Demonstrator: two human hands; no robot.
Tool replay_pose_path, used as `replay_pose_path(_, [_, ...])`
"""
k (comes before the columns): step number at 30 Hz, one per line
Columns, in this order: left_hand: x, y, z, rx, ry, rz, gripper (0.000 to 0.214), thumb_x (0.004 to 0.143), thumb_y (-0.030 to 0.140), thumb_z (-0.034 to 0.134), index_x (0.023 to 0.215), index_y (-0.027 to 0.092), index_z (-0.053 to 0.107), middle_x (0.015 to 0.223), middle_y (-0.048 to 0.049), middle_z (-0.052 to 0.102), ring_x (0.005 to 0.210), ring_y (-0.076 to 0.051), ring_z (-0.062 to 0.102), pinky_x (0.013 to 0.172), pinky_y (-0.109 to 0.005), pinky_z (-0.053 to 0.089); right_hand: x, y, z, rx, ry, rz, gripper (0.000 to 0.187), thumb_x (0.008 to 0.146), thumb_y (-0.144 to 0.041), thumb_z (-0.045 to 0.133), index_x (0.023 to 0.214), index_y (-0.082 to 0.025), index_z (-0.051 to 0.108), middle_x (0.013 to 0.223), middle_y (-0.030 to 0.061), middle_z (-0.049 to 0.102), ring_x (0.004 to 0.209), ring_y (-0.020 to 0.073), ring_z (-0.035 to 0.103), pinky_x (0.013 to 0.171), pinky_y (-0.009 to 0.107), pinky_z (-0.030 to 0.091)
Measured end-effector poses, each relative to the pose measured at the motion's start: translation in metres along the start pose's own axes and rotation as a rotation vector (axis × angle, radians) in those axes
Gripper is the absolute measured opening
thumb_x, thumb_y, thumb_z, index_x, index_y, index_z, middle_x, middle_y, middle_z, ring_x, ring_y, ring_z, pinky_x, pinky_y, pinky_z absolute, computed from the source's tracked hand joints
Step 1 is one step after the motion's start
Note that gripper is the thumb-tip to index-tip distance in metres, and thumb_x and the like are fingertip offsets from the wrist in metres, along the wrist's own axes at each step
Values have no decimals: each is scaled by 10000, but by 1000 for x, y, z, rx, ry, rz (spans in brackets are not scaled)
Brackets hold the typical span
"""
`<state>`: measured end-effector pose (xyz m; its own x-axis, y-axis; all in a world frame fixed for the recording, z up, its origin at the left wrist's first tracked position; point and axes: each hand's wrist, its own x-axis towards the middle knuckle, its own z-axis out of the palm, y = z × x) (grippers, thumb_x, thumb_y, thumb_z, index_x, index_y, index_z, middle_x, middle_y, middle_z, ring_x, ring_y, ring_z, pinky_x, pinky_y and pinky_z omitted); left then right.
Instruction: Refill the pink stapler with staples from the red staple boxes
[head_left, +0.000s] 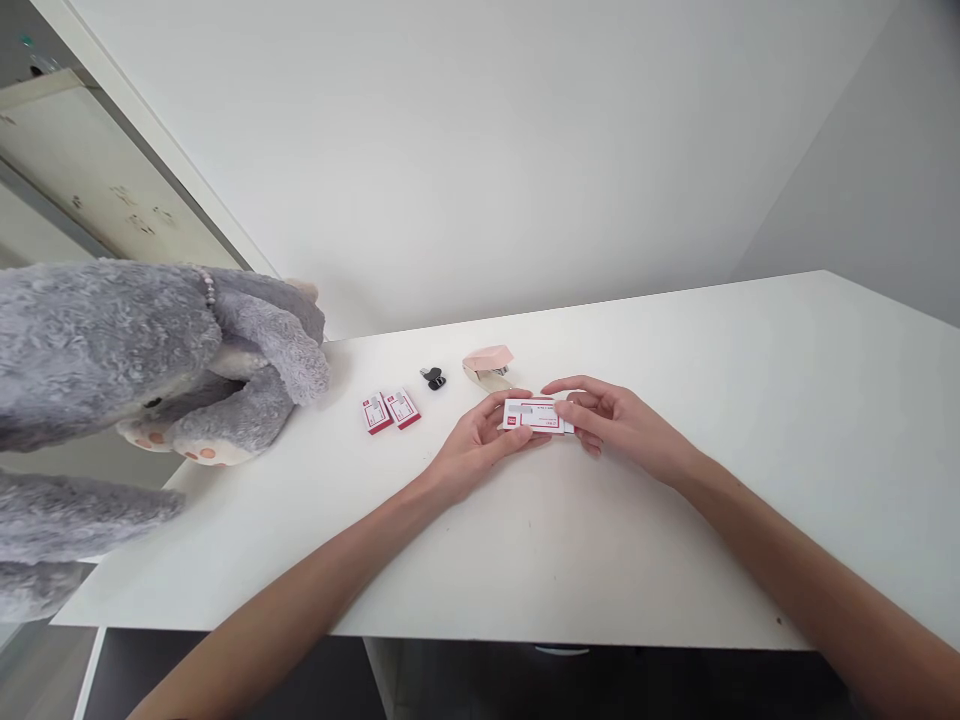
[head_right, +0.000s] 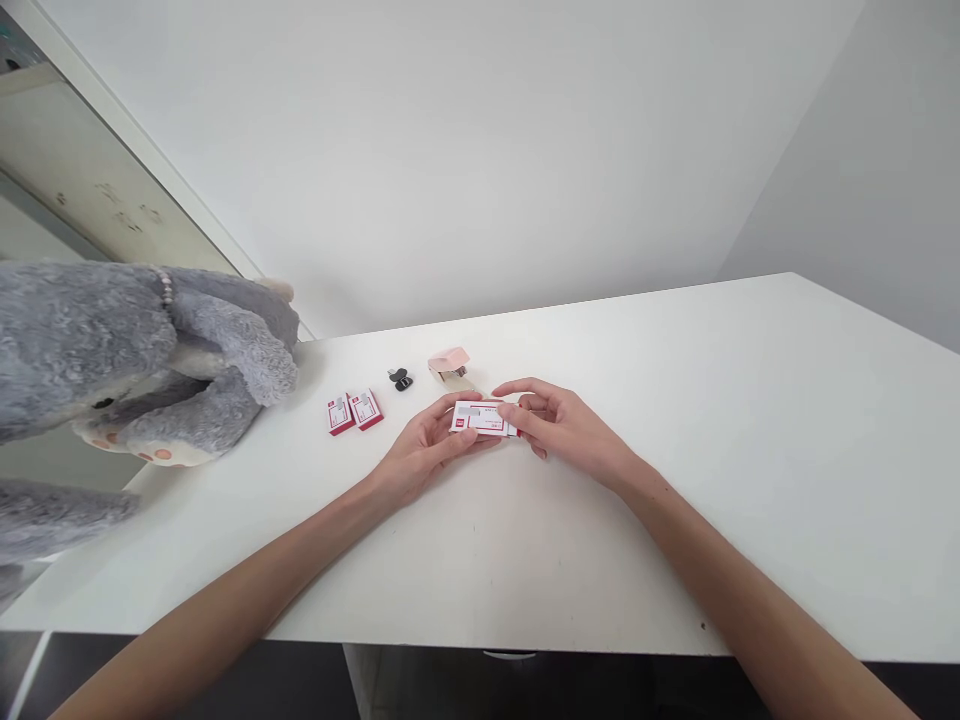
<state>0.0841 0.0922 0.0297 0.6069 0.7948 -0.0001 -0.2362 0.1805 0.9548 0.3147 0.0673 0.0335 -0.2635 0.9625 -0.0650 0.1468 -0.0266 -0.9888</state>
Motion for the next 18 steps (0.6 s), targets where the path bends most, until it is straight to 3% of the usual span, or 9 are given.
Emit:
replay_pose_path(9, [1,-3,-6,177,-131,19,468,966,319,726,1406,261,580,1326,-121,693,1157,-266,711,907,-383,601,0,0,0,-27,-80,89,516,885,-617,724,1297,-324,621,753,-43,654,530,107,444,600,308,390])
replay_pose_path(18, [-2,-1,-5,256,-125,-7,602,974,402,705,1507,253,468,1123,-97,748,971,-247,765,870,-373,558,-3,-2,1,-12,-116,83,472,908,-535,736,1302,-312,604,685,-53,652,578,142,570,716,345,482])
